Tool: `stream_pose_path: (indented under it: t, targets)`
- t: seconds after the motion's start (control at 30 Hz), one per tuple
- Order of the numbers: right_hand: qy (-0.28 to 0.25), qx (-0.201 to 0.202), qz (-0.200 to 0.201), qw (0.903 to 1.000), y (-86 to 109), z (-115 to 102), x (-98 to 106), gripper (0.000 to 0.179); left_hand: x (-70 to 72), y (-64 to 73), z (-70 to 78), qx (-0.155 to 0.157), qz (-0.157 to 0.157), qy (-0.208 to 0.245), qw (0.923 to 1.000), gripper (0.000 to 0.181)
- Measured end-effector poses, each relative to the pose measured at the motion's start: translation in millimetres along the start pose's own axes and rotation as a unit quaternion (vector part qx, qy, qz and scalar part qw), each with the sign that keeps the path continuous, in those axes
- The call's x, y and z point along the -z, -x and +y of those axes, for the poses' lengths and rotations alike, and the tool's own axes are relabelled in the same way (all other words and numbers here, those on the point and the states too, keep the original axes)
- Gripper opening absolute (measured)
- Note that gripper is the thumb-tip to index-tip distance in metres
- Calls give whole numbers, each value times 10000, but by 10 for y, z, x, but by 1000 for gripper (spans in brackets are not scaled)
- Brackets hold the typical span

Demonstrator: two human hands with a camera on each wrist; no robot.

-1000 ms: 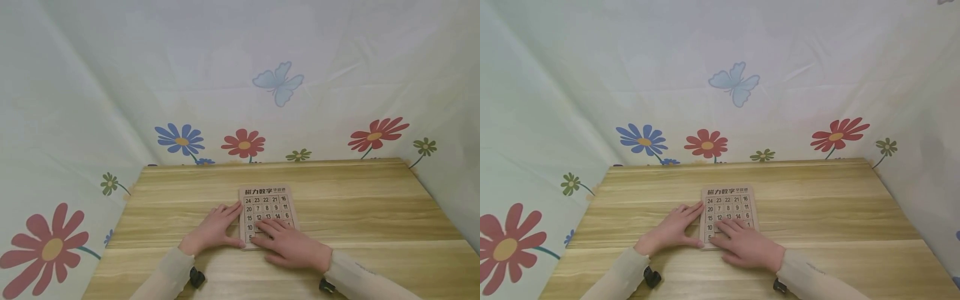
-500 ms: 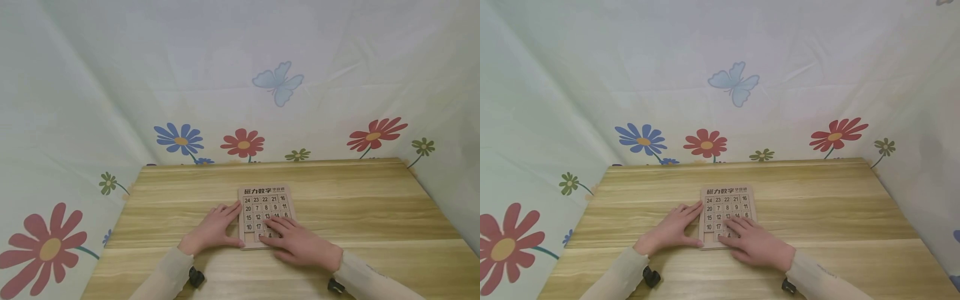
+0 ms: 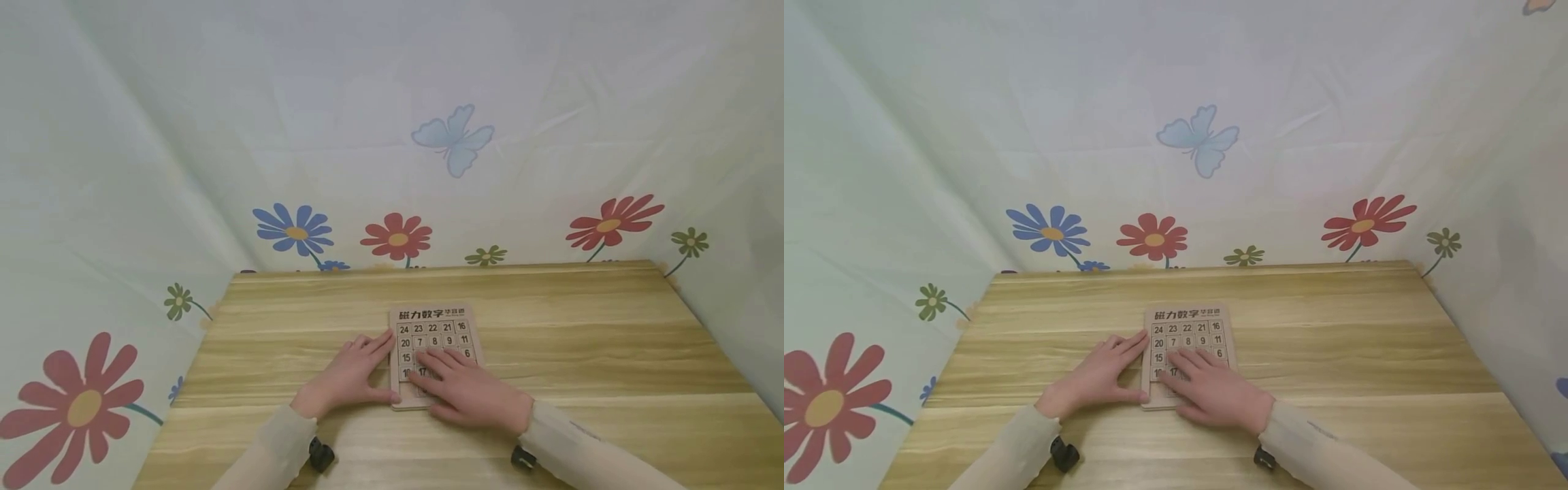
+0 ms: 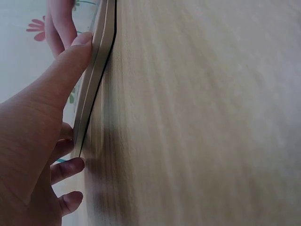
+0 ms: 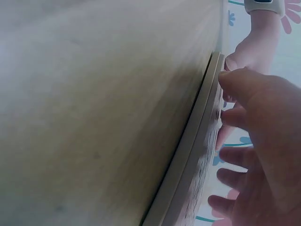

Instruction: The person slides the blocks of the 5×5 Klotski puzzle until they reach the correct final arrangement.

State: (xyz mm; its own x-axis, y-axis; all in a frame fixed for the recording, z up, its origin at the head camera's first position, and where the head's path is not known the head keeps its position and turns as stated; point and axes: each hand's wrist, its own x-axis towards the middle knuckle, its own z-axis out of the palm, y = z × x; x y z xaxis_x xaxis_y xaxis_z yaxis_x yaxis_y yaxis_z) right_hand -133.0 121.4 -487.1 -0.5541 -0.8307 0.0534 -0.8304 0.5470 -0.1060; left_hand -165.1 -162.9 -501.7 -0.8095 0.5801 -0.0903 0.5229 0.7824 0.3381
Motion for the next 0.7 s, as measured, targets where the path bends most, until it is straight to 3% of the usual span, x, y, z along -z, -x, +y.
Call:
stream_pose_path:
  t: [0.17, 0.43, 0.7]
  targets:
    - [-54, -164, -239, 9996, -36, -5, 1, 56, -25, -6, -6, 15, 10, 12, 10000, 115]
    - [-234, 124, -141, 9996, 32, 3, -27, 54, -18, 2, -4, 15, 68, 39, 10000, 116]
    - [-433, 118, -197, 9988, 26, 18, -15, 52, -12, -1, 0, 21, 30, 27, 10000, 116]
